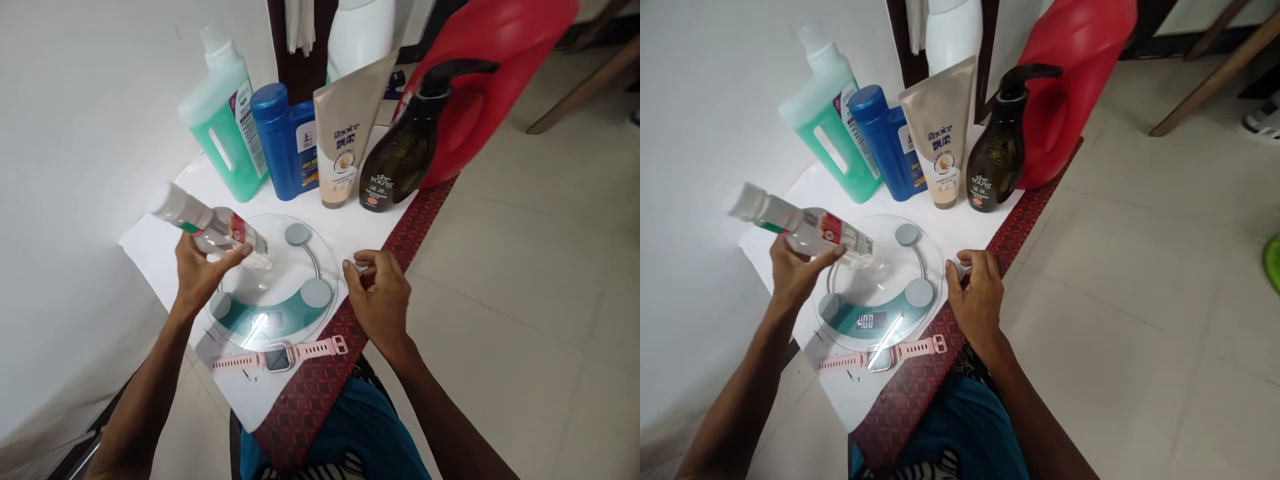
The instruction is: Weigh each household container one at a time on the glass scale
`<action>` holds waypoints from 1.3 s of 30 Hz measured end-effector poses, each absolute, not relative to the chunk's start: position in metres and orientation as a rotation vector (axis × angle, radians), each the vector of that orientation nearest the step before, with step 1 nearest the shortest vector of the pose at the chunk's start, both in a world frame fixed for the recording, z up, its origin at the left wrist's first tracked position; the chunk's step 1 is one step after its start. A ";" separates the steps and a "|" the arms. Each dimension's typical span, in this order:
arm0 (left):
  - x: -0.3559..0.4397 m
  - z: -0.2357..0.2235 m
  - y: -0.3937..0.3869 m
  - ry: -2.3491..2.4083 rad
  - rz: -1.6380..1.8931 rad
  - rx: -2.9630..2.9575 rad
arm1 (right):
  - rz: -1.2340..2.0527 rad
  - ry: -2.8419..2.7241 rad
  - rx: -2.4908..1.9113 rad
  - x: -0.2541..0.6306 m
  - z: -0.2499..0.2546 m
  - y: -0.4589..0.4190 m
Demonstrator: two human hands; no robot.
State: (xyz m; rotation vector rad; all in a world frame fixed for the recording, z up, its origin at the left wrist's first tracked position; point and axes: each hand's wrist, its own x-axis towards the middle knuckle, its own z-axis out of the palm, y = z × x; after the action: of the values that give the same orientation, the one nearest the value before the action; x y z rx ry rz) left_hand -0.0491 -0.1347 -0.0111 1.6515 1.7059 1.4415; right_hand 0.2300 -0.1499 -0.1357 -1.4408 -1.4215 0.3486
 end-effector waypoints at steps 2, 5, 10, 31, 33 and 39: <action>-0.032 -0.019 -0.137 1.675 1.399 1.693 | 0.355 -1.414 -1.421 0.229 -0.137 -0.149; -0.019 -0.026 -0.138 1.653 1.381 1.741 | 0.368 -1.405 -1.390 0.229 -0.138 -0.148; -0.020 -0.024 -0.143 1.623 1.296 1.826 | 0.395 -1.403 -1.360 0.227 -0.139 -0.147; -0.066 -0.045 -0.247 1.868 1.712 1.461 | 0.343 -1.466 -1.383 0.225 -0.148 -0.142; -0.050 -0.034 -0.225 1.756 1.635 1.647 | 0.345 -1.474 -1.375 0.225 -0.147 -0.143; -0.017 -0.022 -0.158 1.557 1.403 1.952 | 0.339 -1.456 -1.365 0.224 -0.145 -0.144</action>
State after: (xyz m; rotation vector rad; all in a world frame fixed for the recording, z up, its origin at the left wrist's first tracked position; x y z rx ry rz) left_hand -0.0174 -0.1579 -0.0221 1.9524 1.5571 1.4028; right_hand 0.2242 -0.1439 -0.1447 -1.3646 -1.4558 0.3394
